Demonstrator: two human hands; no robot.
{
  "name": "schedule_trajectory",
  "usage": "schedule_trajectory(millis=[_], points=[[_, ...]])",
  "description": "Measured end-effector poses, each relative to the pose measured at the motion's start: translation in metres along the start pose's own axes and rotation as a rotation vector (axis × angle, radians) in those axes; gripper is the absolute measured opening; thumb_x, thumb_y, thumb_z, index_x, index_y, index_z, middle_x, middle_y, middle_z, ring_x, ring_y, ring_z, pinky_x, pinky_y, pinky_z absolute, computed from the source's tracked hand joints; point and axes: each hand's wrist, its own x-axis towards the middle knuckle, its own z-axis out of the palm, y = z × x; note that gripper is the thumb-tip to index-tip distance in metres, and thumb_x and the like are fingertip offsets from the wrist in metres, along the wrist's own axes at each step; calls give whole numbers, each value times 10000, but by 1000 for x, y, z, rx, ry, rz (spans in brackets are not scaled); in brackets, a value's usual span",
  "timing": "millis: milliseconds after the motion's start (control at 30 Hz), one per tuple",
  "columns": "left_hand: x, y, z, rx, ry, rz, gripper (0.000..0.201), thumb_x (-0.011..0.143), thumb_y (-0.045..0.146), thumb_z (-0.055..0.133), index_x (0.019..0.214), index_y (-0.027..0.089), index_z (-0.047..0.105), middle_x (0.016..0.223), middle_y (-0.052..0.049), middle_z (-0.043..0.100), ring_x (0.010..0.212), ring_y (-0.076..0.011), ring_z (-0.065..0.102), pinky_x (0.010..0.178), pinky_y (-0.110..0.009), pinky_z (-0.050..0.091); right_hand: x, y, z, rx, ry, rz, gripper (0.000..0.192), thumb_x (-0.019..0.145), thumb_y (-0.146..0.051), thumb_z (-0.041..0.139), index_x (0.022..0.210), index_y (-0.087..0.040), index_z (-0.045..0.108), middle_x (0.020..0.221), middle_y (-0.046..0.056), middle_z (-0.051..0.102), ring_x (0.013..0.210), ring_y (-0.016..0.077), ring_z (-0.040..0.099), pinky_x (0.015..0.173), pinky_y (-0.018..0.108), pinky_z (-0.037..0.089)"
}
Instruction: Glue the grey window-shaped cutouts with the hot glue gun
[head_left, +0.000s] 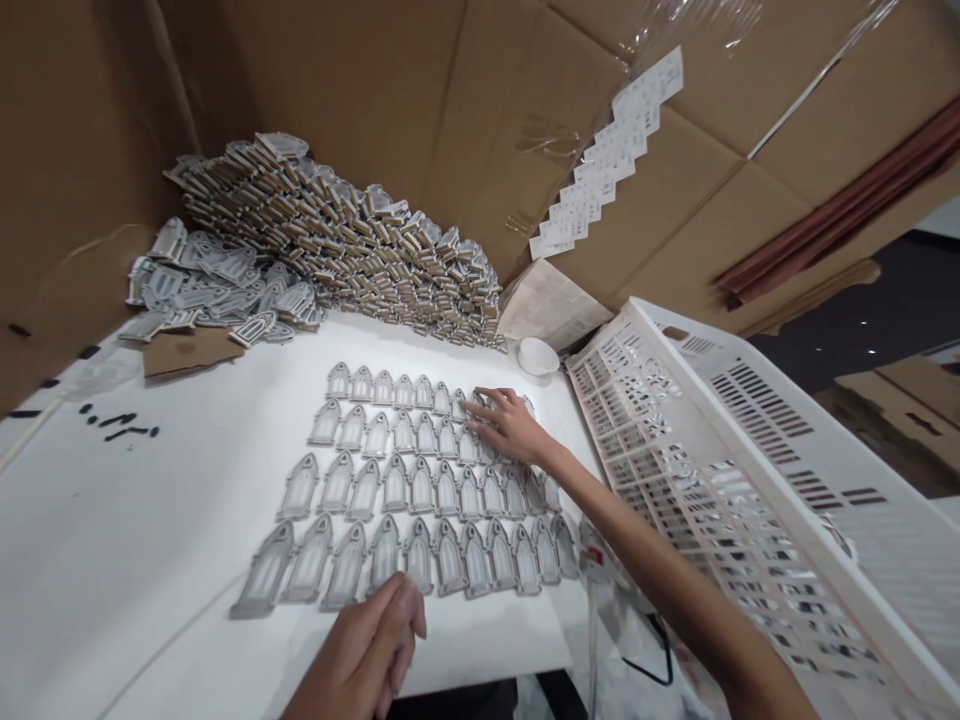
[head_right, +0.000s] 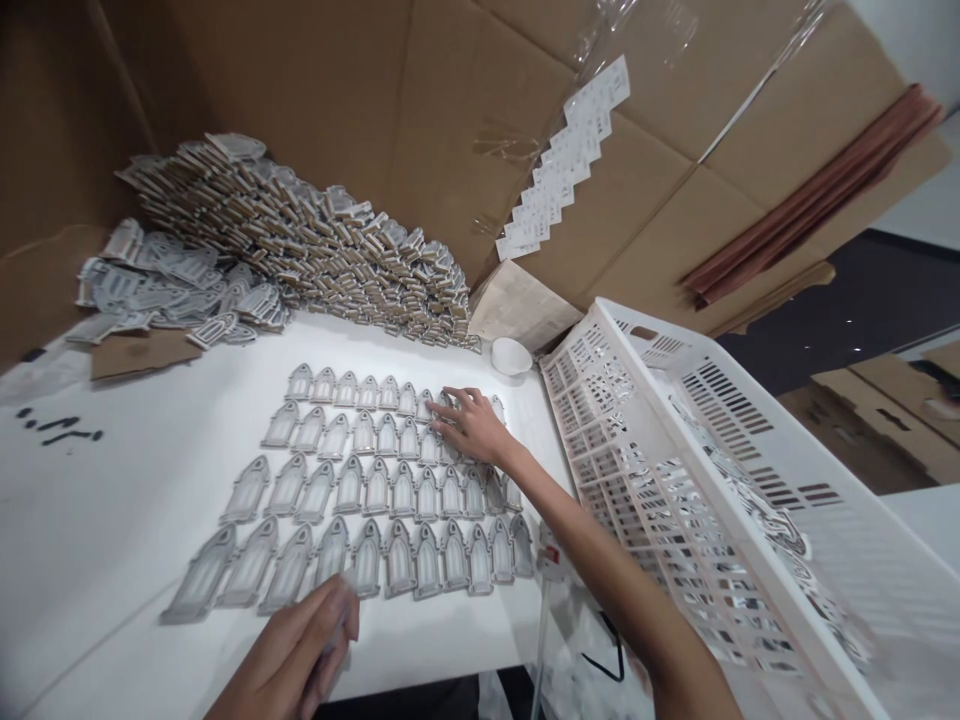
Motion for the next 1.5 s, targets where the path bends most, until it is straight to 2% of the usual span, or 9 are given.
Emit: schedule_trajectory(millis=[367, 467, 567, 667, 800, 900, 1033, 1200, 1500], points=[[3, 3, 2, -34, 39, 42, 612, 1059, 772, 330, 888, 236, 572, 561, 90, 422, 486, -113, 390, 586, -255, 383, 2, -18, -19, 124, 7, 16, 416, 1103, -425, 600, 1459, -255, 735, 1601, 200, 550, 1381, 422, 501, 1159, 654, 431], [1, 14, 5, -126, 122, -13, 628, 1001, 836, 403, 856, 243, 549, 597, 89, 375, 524, -117, 337, 528, -239, 307, -3, -48, -42, 226, 41, 20, 462, 1118, -429, 580, 1492, -180, 686, 1536, 231, 596, 1388, 402, 529, 1180, 649, 430], [-5, 23, 7, -192, 158, -37, 632, 950, 862, 484, 896, 242, 595, 643, 74, 414, 558, -128, 353, 534, -245, 332, -21, -97, -71, 388, -13, -56, 414, 1138, -482, 555, 1459, -256, 687, 1373, 103, 733, 1185, 238, 706, 1006, 391, 600], [-16, 26, 11, -178, 207, -24, 672, 919, 848, 551, 1168, 239, 687, 703, 44, 511, 613, -166, 453, 601, -282, 438, -44, -146, -92, 744, -192, -130, 365, 1091, -458, 660, 1400, -276, 733, 1210, 50, 805, 995, 182, 761, 777, 264, 600], [-28, 21, 18, -113, 310, -6, 739, 920, 785, 611, 1429, 249, 630, 895, -37, 642, 822, -248, 598, 717, -324, 510, -64, -180, -93, 968, -230, -66, 282, 975, -449, 812, 1161, -239, 844, 971, 40, 822, 793, 166, 743, 660, 244, 536], [-27, 20, 17, -66, 251, 53, 649, 959, 767, 574, 1346, 253, 657, 869, -22, 602, 799, -237, 569, 703, -315, 489, -60, -174, -83, 1091, -257, 5, 357, 1009, -542, 750, 1091, -210, 852, 830, 34, 795, 717, 168, 739, 614, 252, 524], [-20, 23, 7, -14, 83, 114, 615, 1024, 799, 382, 1213, 266, 625, 710, 66, 391, 613, -172, 370, 592, -290, 388, -24, -132, -76, 740, -135, 97, 378, 1047, -509, 698, 1257, -213, 803, 924, 37, 818, 715, 166, 722, 627, 270, 544], [-15, 10, -7, -69, 103, 111, 573, 1023, 810, 374, 1122, 278, 562, 731, 72, 362, 634, -158, 336, 592, -275, 359, 36, -71, -60, 413, -37, 243, 285, 1051, -264, 690, 1319, -187, 751, 1134, 88, 789, 992, 232, 726, 1000, 444, 554], [-9, -17, -18, -116, 88, 118, 554, 1046, 786, 329, 1076, 267, 520, 705, 85, 343, 590, -142, 281, 545, -277, 290, 58, -44, -23, 242, -163, 246, 279, 1081, -385, 690, 1290, -202, 718, 1302, 89, 726, 1136, 251, 720, 1016, 480, 603]])
